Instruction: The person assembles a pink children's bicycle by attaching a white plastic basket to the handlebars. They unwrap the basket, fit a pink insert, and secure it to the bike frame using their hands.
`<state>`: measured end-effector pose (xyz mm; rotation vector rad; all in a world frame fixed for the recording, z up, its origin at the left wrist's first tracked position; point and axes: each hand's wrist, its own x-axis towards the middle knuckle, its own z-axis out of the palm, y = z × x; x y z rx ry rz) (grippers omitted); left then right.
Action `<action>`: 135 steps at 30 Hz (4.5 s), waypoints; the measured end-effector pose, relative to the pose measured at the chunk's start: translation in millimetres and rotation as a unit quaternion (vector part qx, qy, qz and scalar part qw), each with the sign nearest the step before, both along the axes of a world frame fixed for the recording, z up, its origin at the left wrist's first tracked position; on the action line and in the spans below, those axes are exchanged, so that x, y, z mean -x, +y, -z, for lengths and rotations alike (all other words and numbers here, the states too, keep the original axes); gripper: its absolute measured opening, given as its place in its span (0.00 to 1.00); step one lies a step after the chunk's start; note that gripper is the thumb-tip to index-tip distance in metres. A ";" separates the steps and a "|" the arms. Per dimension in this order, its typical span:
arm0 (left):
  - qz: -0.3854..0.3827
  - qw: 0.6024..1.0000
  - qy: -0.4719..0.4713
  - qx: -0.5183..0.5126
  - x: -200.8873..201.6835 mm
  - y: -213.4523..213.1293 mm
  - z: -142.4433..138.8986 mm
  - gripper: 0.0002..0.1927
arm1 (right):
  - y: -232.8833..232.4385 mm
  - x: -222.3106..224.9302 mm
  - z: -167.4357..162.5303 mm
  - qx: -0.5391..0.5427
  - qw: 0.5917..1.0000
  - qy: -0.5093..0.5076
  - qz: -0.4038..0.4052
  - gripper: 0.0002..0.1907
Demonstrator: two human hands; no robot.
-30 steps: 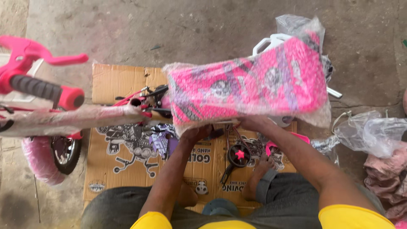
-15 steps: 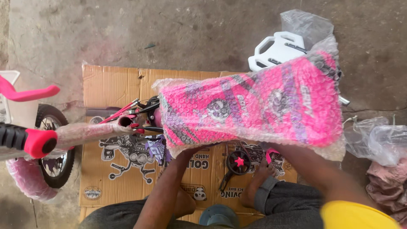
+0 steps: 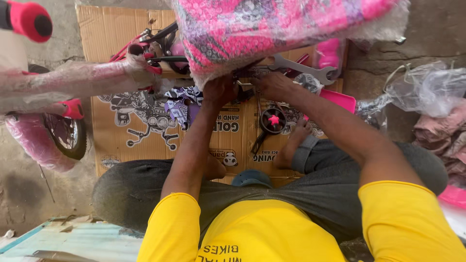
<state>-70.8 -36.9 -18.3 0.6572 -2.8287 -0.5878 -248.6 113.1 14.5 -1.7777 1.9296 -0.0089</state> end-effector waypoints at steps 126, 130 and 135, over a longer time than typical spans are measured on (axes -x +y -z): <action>0.033 0.997 0.048 -0.044 -45.3 65.4 15.7 0.17 | 71.6 37.5 -77.0 -0.234 0.953 -0.065 0.182 0.10; 0.062 0.997 0.021 -0.037 -32.4 64.2 16.6 0.18 | 67.9 27.1 -78.0 -0.237 0.954 -0.063 0.176 0.10; 0.060 0.997 0.042 -0.020 -38.9 60.4 13.0 0.19 | 74.6 30.2 -71.8 -0.233 0.954 -0.068 0.179 0.10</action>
